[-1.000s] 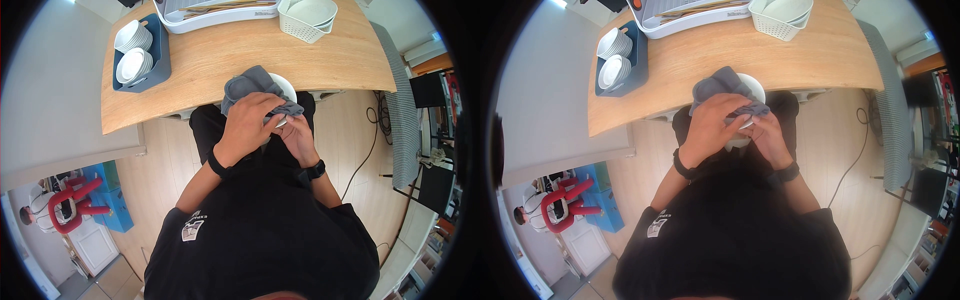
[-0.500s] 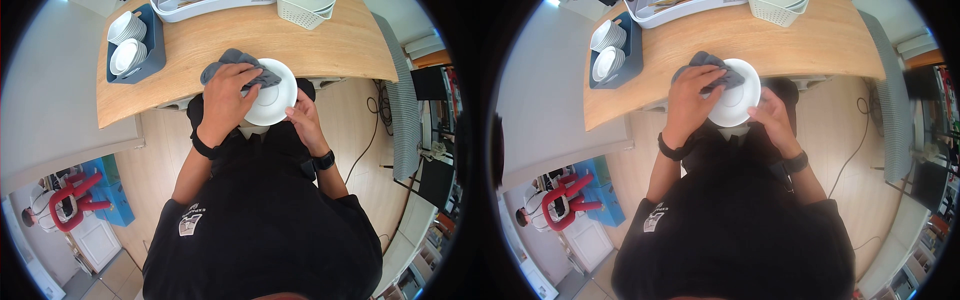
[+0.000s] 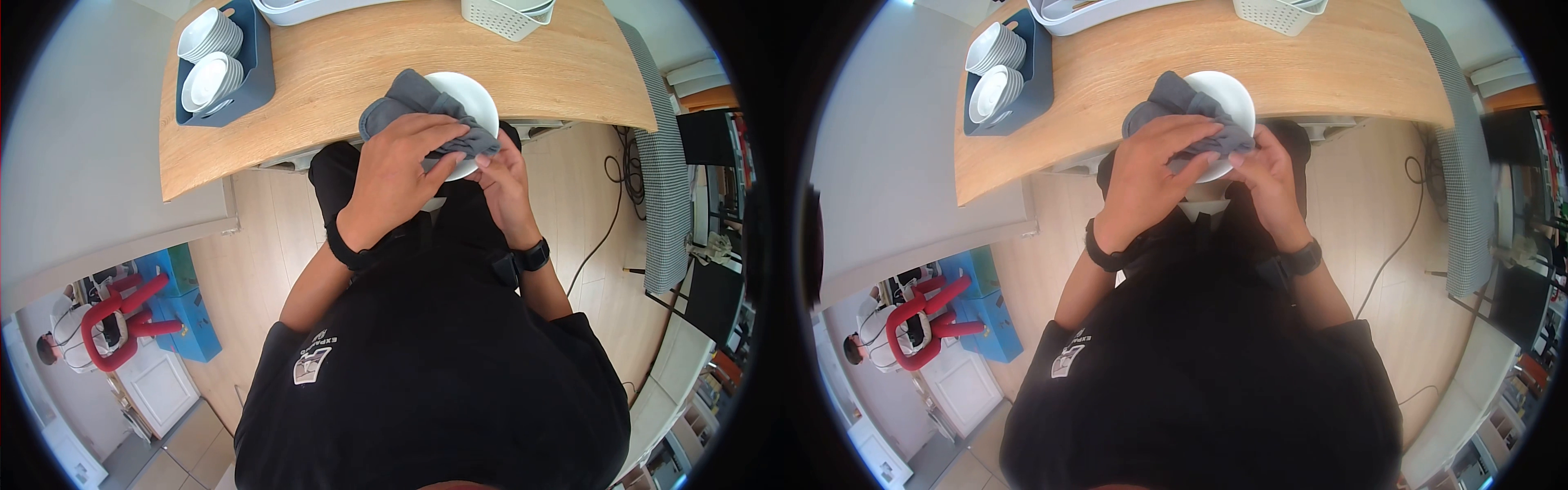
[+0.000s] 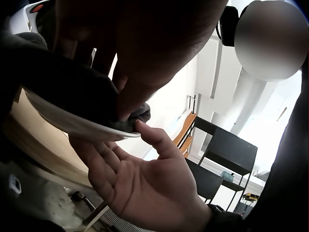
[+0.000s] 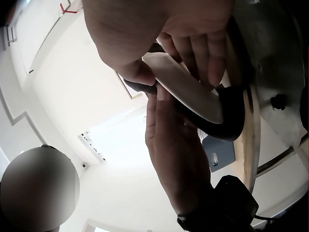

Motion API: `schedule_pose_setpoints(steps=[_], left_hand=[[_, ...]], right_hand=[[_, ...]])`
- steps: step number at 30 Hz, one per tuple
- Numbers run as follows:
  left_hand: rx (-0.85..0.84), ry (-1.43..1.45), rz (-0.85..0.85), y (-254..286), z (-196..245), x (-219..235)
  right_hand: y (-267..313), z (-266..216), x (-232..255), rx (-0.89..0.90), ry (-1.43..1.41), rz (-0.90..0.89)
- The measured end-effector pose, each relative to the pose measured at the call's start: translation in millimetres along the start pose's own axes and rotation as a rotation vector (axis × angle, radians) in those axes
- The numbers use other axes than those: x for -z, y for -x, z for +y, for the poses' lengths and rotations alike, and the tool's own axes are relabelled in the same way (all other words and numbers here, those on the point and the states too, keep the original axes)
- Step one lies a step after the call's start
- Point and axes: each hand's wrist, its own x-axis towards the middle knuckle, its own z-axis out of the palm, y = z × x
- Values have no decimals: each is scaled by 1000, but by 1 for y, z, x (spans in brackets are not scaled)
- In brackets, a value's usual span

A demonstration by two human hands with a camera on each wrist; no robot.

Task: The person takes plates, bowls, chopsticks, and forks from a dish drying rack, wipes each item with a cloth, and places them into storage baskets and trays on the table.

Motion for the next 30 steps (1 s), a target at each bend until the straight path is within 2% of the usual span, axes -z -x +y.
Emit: schedule_pose_setpoints(steps=[5, 7, 11, 13, 15, 17, 19, 22, 26, 29, 30], left_hand=[[32, -72, -29, -1, -6, 4], [43, -147, 17, -4, -13, 5], [107, -91, 124, -5, -35, 11], [462, 388, 210, -4, -41, 16], [523, 491, 211, -8, -41, 24], [627, 759, 280, -6, -49, 24], [652, 805, 253, -2, -53, 23], [638, 942, 224, -1, -52, 19], [639, 1105, 117, 0, -40, 16], [671, 1197, 53, 4, -40, 11], [642, 1218, 4, 5, -39, 9]], right_hand=[[0, -9, 7, 21, 2, 38], [1, -11, 11, 19, 25, 32], [0, -11, 15, 26, 136, 32], [-1, -13, 17, 33, 189, 109], [-3, -17, 25, 57, 294, 103], [-3, -21, 24, 78, 398, 97], [-3, -30, 18, 135, 593, 90], [-3, -38, 17, 138, 662, 81], [-6, -39, 10, 202, 569, 90], [-7, -38, 9, 104, 542, 41], [-11, -39, 6, 269, 701, 17]])
